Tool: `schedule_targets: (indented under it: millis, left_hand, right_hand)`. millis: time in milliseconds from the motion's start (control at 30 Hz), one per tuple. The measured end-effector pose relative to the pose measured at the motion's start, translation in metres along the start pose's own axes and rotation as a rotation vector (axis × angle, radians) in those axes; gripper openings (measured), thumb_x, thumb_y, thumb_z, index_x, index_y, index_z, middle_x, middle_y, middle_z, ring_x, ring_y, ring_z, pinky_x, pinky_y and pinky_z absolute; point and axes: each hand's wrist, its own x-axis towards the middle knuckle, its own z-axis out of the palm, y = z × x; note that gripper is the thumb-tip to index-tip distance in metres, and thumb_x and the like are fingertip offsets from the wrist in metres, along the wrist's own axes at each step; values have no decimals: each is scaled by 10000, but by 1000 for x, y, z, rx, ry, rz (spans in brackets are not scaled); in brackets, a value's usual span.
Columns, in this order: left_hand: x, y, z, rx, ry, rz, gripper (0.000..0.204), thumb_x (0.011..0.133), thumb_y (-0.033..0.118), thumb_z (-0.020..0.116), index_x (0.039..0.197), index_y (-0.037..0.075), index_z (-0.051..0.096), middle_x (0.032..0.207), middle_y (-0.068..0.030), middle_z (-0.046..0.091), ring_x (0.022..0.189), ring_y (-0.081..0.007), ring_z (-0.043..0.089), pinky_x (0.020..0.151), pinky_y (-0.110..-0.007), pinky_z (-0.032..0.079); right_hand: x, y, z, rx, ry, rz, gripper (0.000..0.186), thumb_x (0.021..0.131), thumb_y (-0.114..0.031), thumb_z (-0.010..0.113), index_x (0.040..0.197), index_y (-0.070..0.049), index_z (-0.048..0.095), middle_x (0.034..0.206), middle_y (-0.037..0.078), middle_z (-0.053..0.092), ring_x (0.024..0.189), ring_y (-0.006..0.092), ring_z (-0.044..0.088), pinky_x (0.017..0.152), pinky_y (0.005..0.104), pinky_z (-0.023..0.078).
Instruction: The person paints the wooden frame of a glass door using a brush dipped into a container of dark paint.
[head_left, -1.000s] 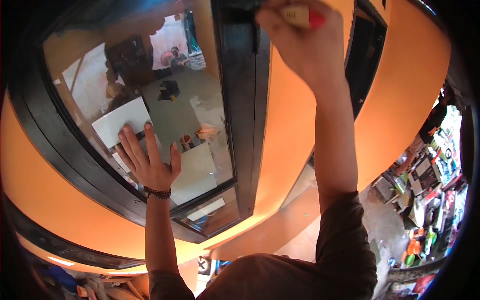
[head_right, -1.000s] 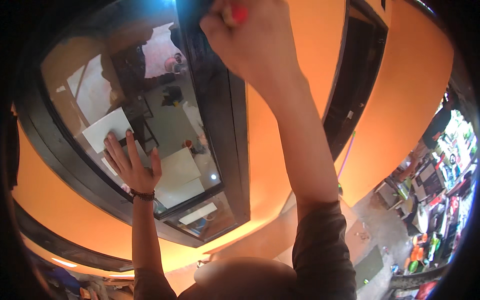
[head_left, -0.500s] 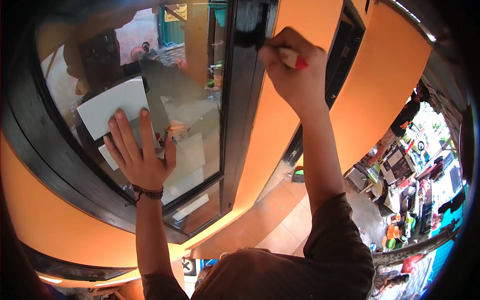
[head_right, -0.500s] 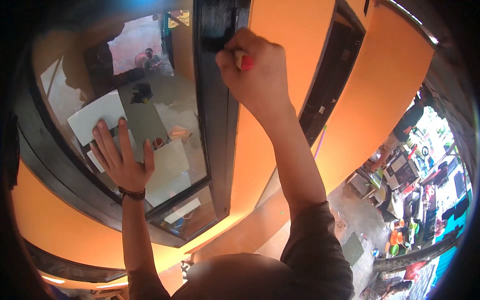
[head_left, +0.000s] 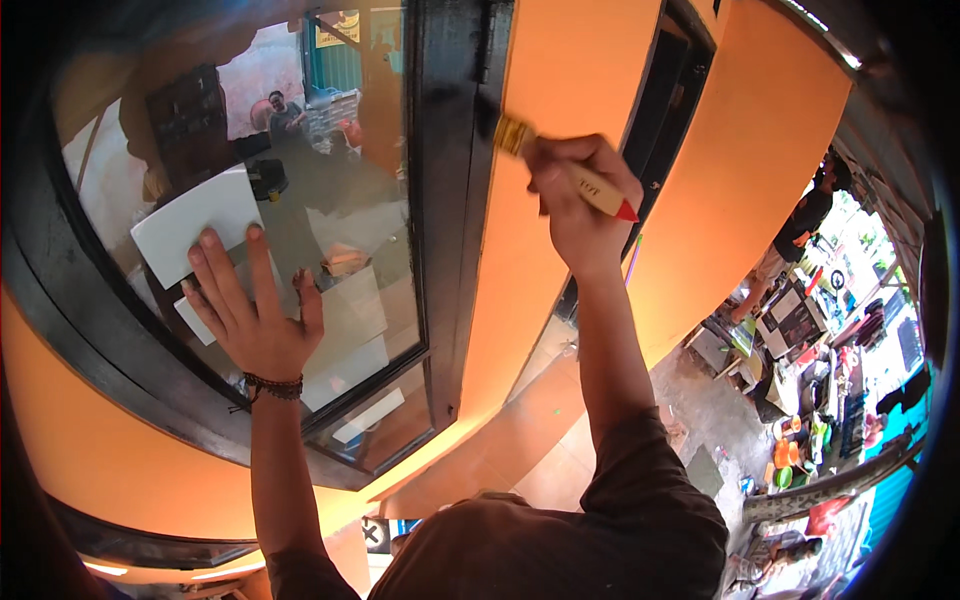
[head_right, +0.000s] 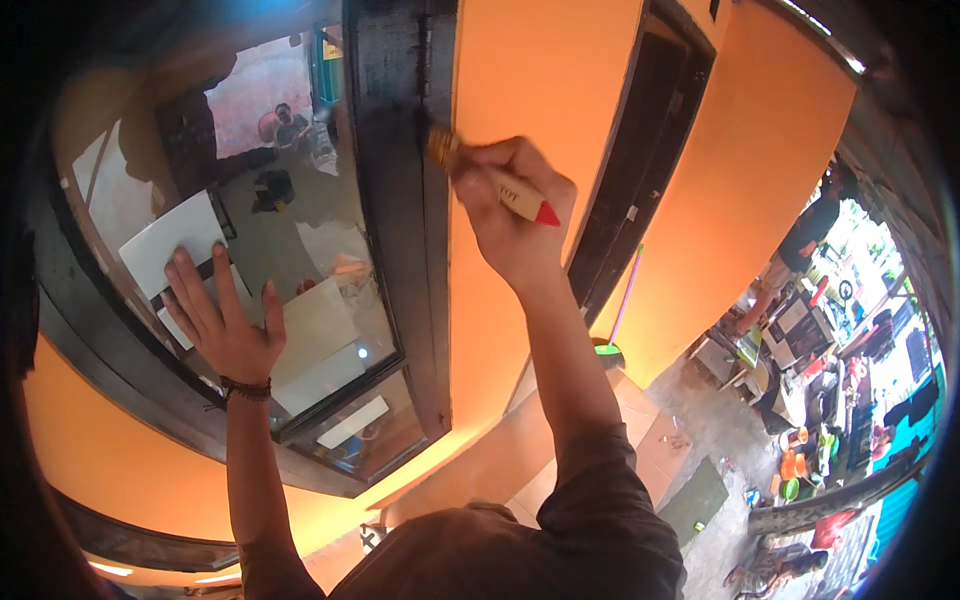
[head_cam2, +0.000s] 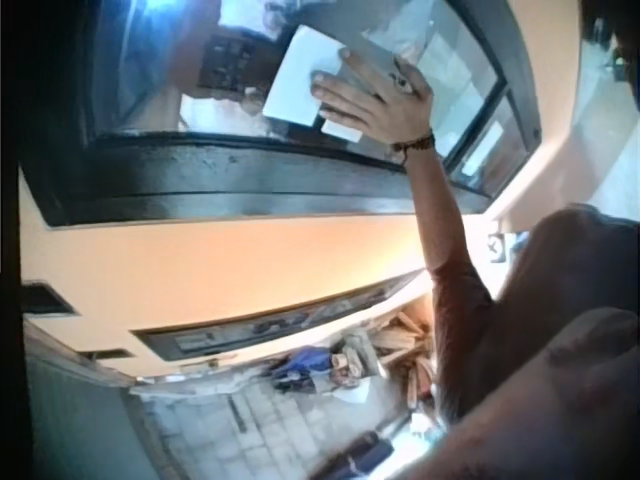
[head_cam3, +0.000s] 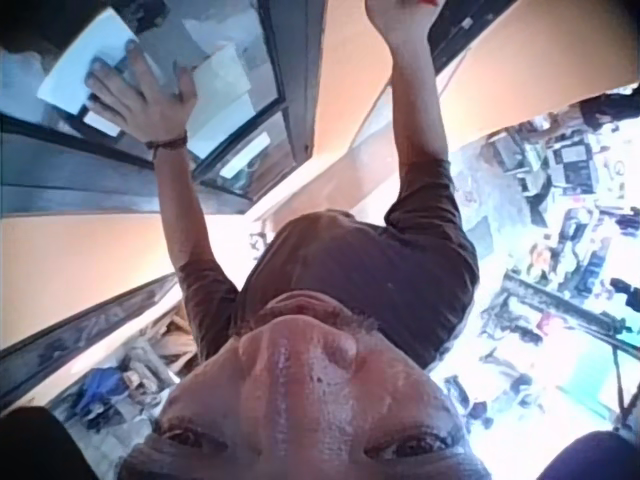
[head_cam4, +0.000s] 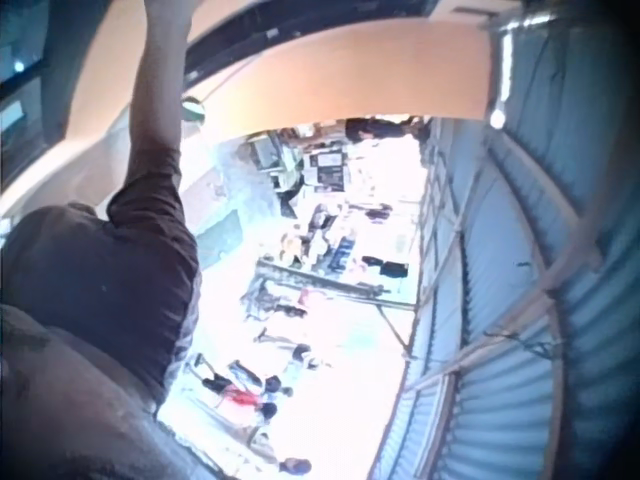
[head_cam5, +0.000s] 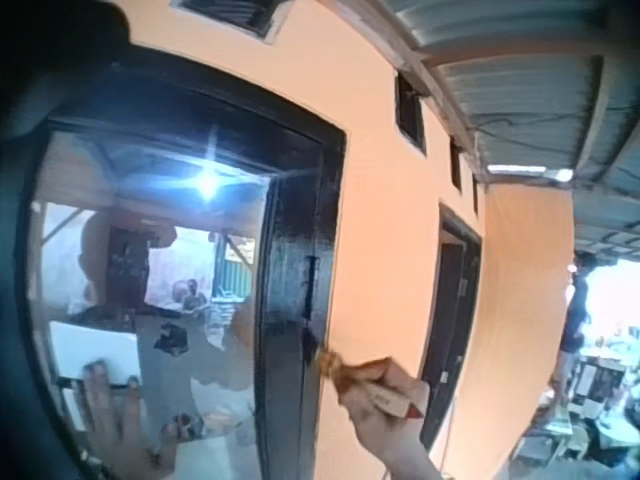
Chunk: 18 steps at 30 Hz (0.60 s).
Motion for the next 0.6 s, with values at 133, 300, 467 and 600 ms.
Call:
schedule_targets:
  millis: [133,300,467,600]
  left_hand:
    - [2,1,1,18,7,10,579,884,419,514,1361,92,489,1460,-227,345,1349,-405,327,1093,-545,226]
    - [2,1,0,74,-18,40,587,890,416,515,1360,68,481,1463,-250,323,1346,-425,320,1094,-553,218]
    - [2,1,-2,43,-7,56,585,895,393,522,1360,42,472,1457,-268,318,1348,-444,301,1095,-561,209]
    - [3,1,-3,70,-10,67,589,893,390,527,1364,41,465,1461,-268,310,1354,-444,289,1094,-568,205]
  right_hand:
    - [0,33,5,42,-26,61,59,799,-5,653,830,21,610,722,49,653,650,73,592,578,226,477]
    - [4,18,-7,141,-81,80,63,804,-10,653,820,23,602,732,44,654,645,68,586,567,225,470]
    - [-4,35,-4,150,-100,-5,67,752,44,662,755,15,602,724,66,655,642,106,619,611,234,490]
    - [8,30,-3,85,-72,-204,128,710,72,671,802,-5,627,775,92,663,671,161,649,635,260,515]
